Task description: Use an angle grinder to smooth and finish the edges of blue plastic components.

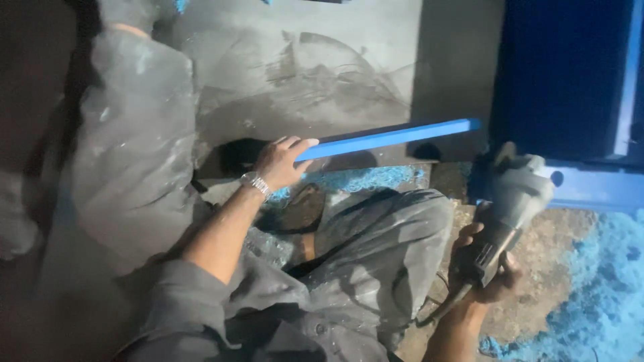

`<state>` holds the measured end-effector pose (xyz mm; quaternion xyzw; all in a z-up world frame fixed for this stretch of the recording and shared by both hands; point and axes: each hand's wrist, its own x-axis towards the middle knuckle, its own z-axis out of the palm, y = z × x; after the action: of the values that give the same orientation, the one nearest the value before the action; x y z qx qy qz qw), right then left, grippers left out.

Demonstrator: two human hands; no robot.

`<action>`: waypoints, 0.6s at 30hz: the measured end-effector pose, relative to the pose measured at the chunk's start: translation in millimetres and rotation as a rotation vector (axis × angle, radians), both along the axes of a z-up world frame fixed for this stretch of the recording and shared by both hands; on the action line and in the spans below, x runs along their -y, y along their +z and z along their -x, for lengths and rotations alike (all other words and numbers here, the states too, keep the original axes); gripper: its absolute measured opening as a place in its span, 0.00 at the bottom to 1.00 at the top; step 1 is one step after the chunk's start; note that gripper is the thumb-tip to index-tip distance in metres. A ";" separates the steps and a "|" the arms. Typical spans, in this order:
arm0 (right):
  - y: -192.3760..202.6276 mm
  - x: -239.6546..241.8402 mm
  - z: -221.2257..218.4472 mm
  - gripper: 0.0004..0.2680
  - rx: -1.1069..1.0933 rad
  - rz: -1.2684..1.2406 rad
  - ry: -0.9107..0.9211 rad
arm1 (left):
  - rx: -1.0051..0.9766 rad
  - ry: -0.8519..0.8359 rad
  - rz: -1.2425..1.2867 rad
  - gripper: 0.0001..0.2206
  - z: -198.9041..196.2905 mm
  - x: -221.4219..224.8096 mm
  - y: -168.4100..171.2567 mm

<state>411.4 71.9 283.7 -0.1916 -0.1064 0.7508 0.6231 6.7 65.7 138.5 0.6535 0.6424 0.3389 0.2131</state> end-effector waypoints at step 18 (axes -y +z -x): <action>-118.4 -193.4 -18.8 0.38 1.865 -0.340 0.127 | -0.353 0.048 0.011 0.08 68.2 34.1 0.4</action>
<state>430.2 265.2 165.3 -0.6145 -0.6790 0.3022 0.2646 -61.5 31.6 138.9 0.6861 0.6872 0.2204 0.0923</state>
